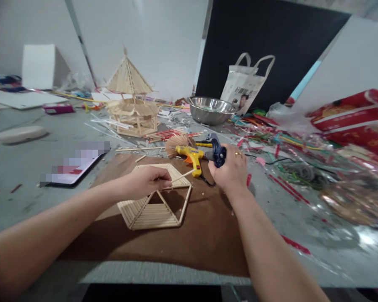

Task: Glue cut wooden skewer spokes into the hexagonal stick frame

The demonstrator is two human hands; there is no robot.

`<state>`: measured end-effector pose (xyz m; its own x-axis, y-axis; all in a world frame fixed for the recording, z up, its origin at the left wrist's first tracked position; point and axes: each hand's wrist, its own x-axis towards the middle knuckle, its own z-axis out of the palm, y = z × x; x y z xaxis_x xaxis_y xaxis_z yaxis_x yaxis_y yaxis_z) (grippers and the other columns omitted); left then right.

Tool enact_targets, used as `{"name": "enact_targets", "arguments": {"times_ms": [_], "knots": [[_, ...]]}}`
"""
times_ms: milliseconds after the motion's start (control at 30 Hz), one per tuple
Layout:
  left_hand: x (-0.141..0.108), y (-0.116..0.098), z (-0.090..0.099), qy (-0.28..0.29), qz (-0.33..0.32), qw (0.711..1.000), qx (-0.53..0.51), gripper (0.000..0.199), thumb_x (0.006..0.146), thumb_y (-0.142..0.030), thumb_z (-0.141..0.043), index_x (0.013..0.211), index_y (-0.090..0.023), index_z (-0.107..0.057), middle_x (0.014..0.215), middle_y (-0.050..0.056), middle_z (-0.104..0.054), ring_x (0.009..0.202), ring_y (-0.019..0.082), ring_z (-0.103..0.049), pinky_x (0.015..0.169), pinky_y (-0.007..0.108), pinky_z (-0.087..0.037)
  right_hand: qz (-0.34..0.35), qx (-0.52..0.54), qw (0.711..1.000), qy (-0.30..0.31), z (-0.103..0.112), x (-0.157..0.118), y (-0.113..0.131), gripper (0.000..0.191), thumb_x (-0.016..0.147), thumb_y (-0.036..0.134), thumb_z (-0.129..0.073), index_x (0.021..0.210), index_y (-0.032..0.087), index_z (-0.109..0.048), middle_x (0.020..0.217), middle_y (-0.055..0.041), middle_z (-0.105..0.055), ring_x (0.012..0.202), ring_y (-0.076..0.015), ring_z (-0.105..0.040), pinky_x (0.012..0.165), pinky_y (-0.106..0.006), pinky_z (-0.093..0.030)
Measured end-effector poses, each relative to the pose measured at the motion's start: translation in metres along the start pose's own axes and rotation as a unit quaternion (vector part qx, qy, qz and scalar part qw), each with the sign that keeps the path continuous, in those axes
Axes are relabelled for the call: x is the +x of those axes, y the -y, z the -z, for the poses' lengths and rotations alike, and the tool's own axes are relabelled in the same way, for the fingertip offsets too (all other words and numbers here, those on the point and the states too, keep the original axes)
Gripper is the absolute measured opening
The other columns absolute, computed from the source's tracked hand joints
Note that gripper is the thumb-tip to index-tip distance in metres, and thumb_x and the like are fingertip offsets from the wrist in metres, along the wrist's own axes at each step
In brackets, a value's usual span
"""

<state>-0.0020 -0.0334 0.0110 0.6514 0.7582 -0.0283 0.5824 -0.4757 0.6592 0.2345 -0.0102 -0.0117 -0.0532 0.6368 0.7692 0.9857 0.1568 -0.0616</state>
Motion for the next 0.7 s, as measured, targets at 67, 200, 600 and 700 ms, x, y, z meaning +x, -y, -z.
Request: {"name": "enact_targets", "arguments": {"times_ms": [67,200,600,700], "knots": [[0.001,0.001,-0.002,0.001,-0.02,1.0,0.002,0.02,0.074,-0.027,-0.038,0.08,-0.017,-0.054,0.075,0.001,-0.056,0.066,0.011,-0.048,0.057,0.021,-0.034,-0.002,0.001,1.0,0.004,0.0,0.0,0.001,0.04,0.061,0.032,-0.053,0.097,0.016,-0.044,0.094,-0.0111,-0.054,0.09,-0.0273,-0.048,0.077,-0.039,-0.036],[0.002,0.005,-0.002,-0.004,-0.03,1.0,0.0,0.02,0.075,-0.026,-0.037,0.082,-0.018,-0.053,0.077,0.002,-0.056,0.068,0.012,-0.048,0.06,0.021,-0.035,0.003,0.062,0.998,0.033,0.009,-0.001,0.003,0.027,0.064,0.032,-0.05,0.087,0.019,-0.045,0.078,-0.0068,-0.056,0.072,-0.0224,-0.052,0.066,-0.035,-0.04],[0.007,0.01,-0.004,-0.05,-0.027,0.998,0.021,0.019,0.076,-0.028,-0.036,0.07,-0.016,-0.05,0.063,-0.002,-0.048,0.057,0.009,-0.041,0.053,0.019,-0.03,0.123,0.282,0.931,0.196,0.019,-0.011,0.031,0.034,0.062,0.018,-0.052,0.095,0.023,-0.045,0.09,-0.0046,-0.054,0.08,-0.0199,-0.051,0.07,-0.032,-0.04],[0.007,0.011,0.0,-0.023,-0.035,0.999,0.001,0.02,0.076,-0.029,-0.036,0.071,-0.015,-0.05,0.065,-0.001,-0.05,0.059,0.009,-0.042,0.053,0.019,-0.031,0.127,0.305,0.92,0.212,0.02,-0.011,0.034,0.029,0.063,0.014,-0.051,0.089,0.023,-0.046,0.085,-0.003,-0.054,0.077,-0.0178,-0.051,0.069,-0.03,-0.04]]}}
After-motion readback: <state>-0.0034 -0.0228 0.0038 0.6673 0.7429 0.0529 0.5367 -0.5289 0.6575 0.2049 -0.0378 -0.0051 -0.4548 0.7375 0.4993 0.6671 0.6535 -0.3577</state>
